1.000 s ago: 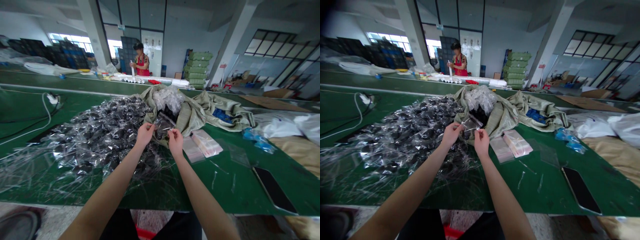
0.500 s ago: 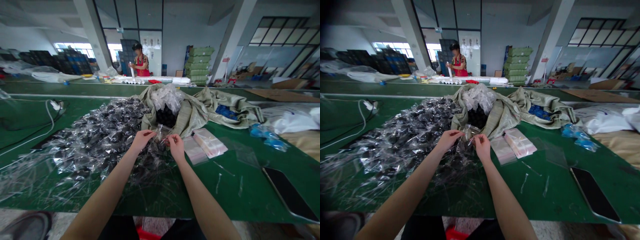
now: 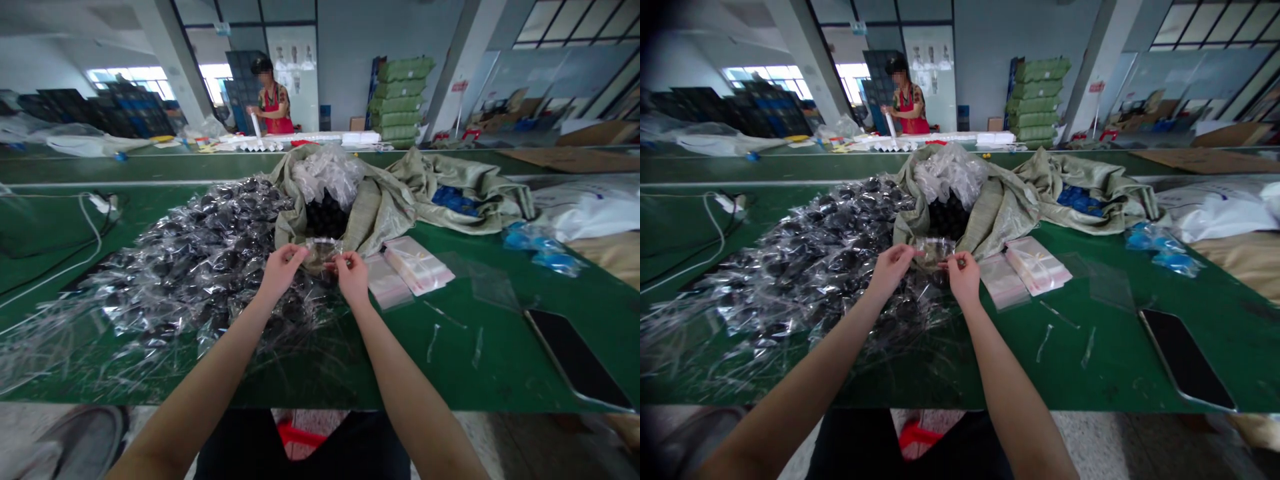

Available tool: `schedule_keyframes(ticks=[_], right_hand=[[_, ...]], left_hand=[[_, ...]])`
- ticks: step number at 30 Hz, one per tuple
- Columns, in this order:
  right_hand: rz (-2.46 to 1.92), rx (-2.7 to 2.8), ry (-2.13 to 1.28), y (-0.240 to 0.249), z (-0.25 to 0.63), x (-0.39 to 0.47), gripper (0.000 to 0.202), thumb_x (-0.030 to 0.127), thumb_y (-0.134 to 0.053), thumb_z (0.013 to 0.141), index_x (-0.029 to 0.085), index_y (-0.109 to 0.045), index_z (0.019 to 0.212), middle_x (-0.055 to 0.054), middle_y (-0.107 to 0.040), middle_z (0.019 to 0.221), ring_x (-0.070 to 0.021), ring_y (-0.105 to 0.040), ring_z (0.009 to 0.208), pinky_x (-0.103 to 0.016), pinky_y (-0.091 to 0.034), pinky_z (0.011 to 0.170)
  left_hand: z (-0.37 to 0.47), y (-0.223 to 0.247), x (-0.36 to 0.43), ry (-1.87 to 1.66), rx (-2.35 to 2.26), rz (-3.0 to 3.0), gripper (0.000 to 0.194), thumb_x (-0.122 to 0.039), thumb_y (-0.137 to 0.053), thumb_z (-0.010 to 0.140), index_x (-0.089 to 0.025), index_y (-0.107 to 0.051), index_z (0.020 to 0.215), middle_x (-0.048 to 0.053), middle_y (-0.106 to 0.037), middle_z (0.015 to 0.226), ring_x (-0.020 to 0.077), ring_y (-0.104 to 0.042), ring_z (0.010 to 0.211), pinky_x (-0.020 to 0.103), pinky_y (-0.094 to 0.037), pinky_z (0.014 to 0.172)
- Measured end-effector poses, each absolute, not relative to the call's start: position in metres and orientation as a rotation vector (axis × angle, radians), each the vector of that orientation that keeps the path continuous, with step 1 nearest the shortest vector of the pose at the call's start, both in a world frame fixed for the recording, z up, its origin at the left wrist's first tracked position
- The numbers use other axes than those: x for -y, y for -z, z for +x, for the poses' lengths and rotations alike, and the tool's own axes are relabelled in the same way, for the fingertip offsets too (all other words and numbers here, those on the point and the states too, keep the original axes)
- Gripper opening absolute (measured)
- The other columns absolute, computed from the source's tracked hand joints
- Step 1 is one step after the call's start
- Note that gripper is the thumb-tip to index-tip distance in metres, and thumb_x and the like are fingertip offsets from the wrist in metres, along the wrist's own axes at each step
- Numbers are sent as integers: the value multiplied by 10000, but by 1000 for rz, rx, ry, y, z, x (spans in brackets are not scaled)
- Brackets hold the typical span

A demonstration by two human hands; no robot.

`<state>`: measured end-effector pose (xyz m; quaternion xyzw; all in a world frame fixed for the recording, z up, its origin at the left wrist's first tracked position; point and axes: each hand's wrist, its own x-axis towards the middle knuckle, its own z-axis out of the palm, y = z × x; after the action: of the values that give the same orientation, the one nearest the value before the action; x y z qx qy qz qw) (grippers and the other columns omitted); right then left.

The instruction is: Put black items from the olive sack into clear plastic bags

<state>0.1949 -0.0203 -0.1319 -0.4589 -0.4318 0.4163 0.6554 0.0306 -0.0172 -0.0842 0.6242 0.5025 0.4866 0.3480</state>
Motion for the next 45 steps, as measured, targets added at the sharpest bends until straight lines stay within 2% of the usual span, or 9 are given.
schedule_keyframes(ticks=[4, 7, 11, 14, 22, 27, 31, 37, 45], right_hand=[[-1035, 978, -927, 131, 195, 21, 144, 348, -594, 779, 251, -494, 744, 16, -662, 667, -192, -688, 608, -334, -559, 660], [-1058, 962, -938, 132, 195, 20, 130, 348, -582, 770, 246, -507, 743, 9, -664, 665, -192, -681, 616, -324, -554, 642], [-1024, 874, -1029, 135, 195, 18, 85, 299, -568, 726, 223, -546, 696, 14, -652, 673, -168, -644, 641, -299, -539, 659], [-954, 838, -1104, 138, 193, 16, 94, 277, -563, 703, 213, -536, 640, 21, -634, 661, -147, -607, 633, -286, -531, 667], [-864, 795, -1160, 136, 191, 17, 173, 353, -665, 699, 196, -625, 759, 16, -644, 700, -134, -599, 656, -265, -510, 662], [-877, 831, -1120, 137, 190, 17, 207, 407, -668, 704, 205, -627, 696, 27, -623, 666, -136, -585, 636, -275, -510, 676], [-913, 909, -1065, 138, 189, 18, 230, 430, -657, 733, 200, -662, 733, 17, -638, 660, -148, -597, 638, -281, -515, 669], [-966, 900, -1019, 139, 189, 19, 268, 400, -671, 722, 185, -712, 876, -11, -693, 710, -161, -617, 637, -295, -533, 644], [-922, 940, -925, 132, 196, 21, 242, 382, -647, 764, 187, -711, 894, -27, -704, 745, -168, -628, 658, -307, -547, 667]], left_hand=[[36, 92, 26, -1300, -1381, 1789, 284, -460, -663, 774, -186, -704, 833, 31, -718, 877, 165, -613, 745, 251, -452, 623], [37, 97, 24, -1327, -1363, 1768, 221, -405, -645, 790, -192, -703, 801, 22, -715, 837, 163, -615, 769, 256, -470, 673], [38, 96, 22, -1303, -1219, 1458, 261, -444, -615, 796, -189, -652, 754, -36, -518, 518, 88, -426, 453, 206, -319, 427], [38, 93, 23, -1294, -1091, 1284, 275, -448, -643, 774, -180, -605, 723, -62, -438, 476, 49, -290, 380, 181, -189, 364], [37, 95, 21, -1307, -970, 1163, 298, -427, -704, 752, -153, -596, 708, -76, -442, 451, 17, -246, 335, 155, -163, 332], [32, 96, 15, -1246, -972, 1069, 321, -390, -737, 699, -164, -510, 683, -4, -655, 666, -5, -261, 311, 161, -143, 320], [28, 97, 7, -1149, -1110, 1089, 281, -385, -692, 706, -169, -514, 711, 28, -677, 712, 4, -234, 318, 186, -136, 333], [33, 93, 4, -1485, -1558, 1925, 144, -296, -645, 785, -173, -619, 854, 34, -670, 854, 123, -579, 653, 242, -452, 605], [62, 67, 9, -1141, -1167, 2856, 229, -297, -514, 937, -205, -688, 1055, 50, -704, 1075, 154, -666, 896, 243, -508, 749]])
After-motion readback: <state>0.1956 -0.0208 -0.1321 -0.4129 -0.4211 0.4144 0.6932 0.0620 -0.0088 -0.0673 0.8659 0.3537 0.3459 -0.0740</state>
